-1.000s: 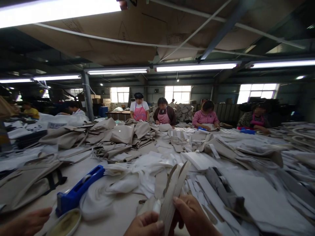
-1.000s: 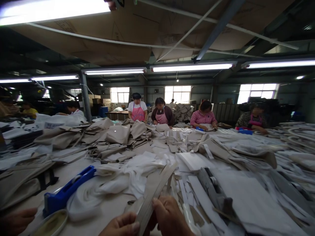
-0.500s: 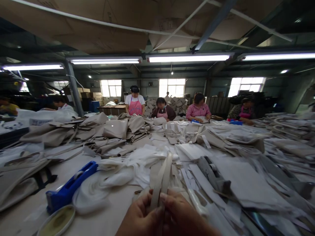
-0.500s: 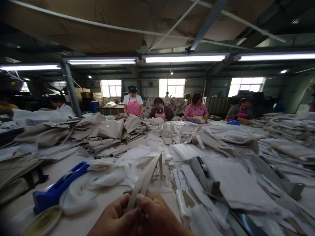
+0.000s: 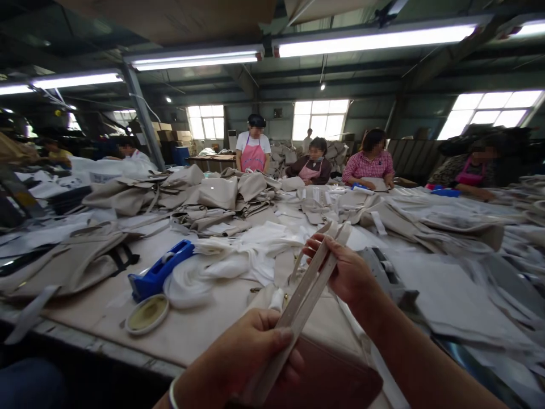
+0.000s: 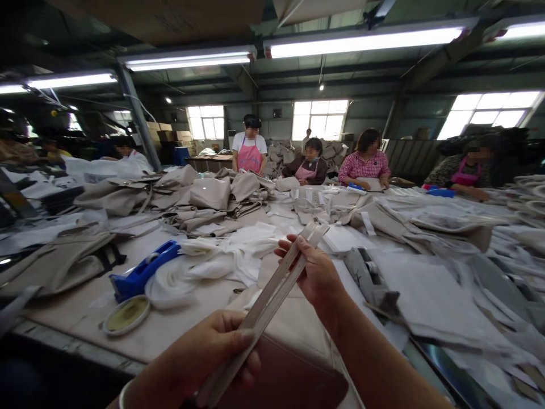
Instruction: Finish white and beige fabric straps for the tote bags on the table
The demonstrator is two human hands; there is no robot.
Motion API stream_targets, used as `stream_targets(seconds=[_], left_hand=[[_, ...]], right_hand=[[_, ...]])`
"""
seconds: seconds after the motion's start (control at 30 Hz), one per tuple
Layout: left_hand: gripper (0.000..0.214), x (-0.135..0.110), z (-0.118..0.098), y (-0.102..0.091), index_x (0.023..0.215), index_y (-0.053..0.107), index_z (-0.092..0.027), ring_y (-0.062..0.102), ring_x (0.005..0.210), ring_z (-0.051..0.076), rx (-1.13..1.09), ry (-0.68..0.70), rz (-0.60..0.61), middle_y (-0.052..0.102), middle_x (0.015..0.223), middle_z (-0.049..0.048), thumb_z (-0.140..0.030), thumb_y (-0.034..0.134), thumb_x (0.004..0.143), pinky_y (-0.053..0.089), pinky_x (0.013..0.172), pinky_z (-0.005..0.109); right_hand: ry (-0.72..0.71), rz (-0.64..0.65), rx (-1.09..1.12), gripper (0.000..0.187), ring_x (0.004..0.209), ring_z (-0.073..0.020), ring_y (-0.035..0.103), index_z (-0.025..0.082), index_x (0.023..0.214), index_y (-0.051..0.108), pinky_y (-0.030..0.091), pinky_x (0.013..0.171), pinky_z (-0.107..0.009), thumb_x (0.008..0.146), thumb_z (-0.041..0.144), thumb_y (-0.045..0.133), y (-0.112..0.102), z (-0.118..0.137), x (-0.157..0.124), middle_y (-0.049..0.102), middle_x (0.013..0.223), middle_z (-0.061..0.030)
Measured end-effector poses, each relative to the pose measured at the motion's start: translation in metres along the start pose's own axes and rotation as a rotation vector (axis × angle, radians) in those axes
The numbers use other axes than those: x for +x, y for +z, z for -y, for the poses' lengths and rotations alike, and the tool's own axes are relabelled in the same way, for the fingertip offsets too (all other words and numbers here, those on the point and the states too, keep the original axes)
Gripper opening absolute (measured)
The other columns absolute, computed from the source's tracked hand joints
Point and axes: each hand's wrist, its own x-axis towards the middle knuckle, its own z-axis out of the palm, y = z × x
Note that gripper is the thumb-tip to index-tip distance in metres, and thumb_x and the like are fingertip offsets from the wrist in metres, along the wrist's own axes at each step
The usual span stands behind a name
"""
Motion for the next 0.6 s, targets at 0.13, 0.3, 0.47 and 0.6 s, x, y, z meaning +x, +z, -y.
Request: stream_targets(seconds=[0.13, 0.3, 0.47, 0.6], left_hand=[[0.038, 0.007, -0.003, 0.002, 0.088, 0.066, -0.011, 0.067, 0.054, 0.013, 0.021, 0.056, -0.079, 0.073, 0.071, 0.0083, -0.045, 0.075, 0.074, 0.051, 0.050, 0.020], [0.038, 0.006, 0.003, 0.002, 0.081, 0.069, -0.010, 0.062, 0.053, 0.012, 0.083, 0.087, -0.107, 0.070, 0.067, 0.0082, -0.047, 0.067, 0.081, 0.046, 0.050, 0.021], [0.032, -0.006, 0.004, 0.000, 0.077, 0.069, -0.011, 0.052, 0.050, 0.008, 0.186, 0.115, -0.044, 0.066, 0.067, 0.0046, -0.042, 0.063, 0.083, 0.035, 0.046, 0.018], [0.042, -0.009, 0.000, -0.002, 0.070, 0.065, -0.013, 0.036, 0.045, 0.005, 0.179, 0.171, -0.110, 0.049, 0.057, -0.0037, -0.054, 0.069, 0.078, 0.022, 0.043, 0.020]], right_hand=[[0.120, 0.187, -0.058, 0.034, 0.088, -0.0226, 0.073, 0.015, 0.109, 0.067, 0.053, 0.085, -0.036, 0.084, 0.038, 0.073, 0.009, -0.028, -0.029, 0.079, 0.093, -0.0074], [0.175, 0.172, -0.288, 0.038, 0.079, -0.0197, 0.072, 0.013, 0.104, 0.071, 0.052, 0.078, -0.032, 0.078, 0.040, 0.080, 0.013, -0.049, -0.056, 0.079, 0.090, -0.0107], [0.205, 0.086, -0.147, 0.043, 0.089, -0.0239, 0.073, 0.016, 0.105, 0.072, 0.054, 0.082, -0.035, 0.073, 0.043, 0.084, 0.006, -0.054, -0.055, 0.079, 0.092, -0.0115], [0.434, 0.150, -0.043, 0.041, 0.089, -0.0288, 0.074, 0.020, 0.101, 0.076, 0.057, 0.081, -0.042, 0.066, 0.038, 0.089, 0.005, -0.072, -0.064, 0.079, 0.097, -0.0120]])
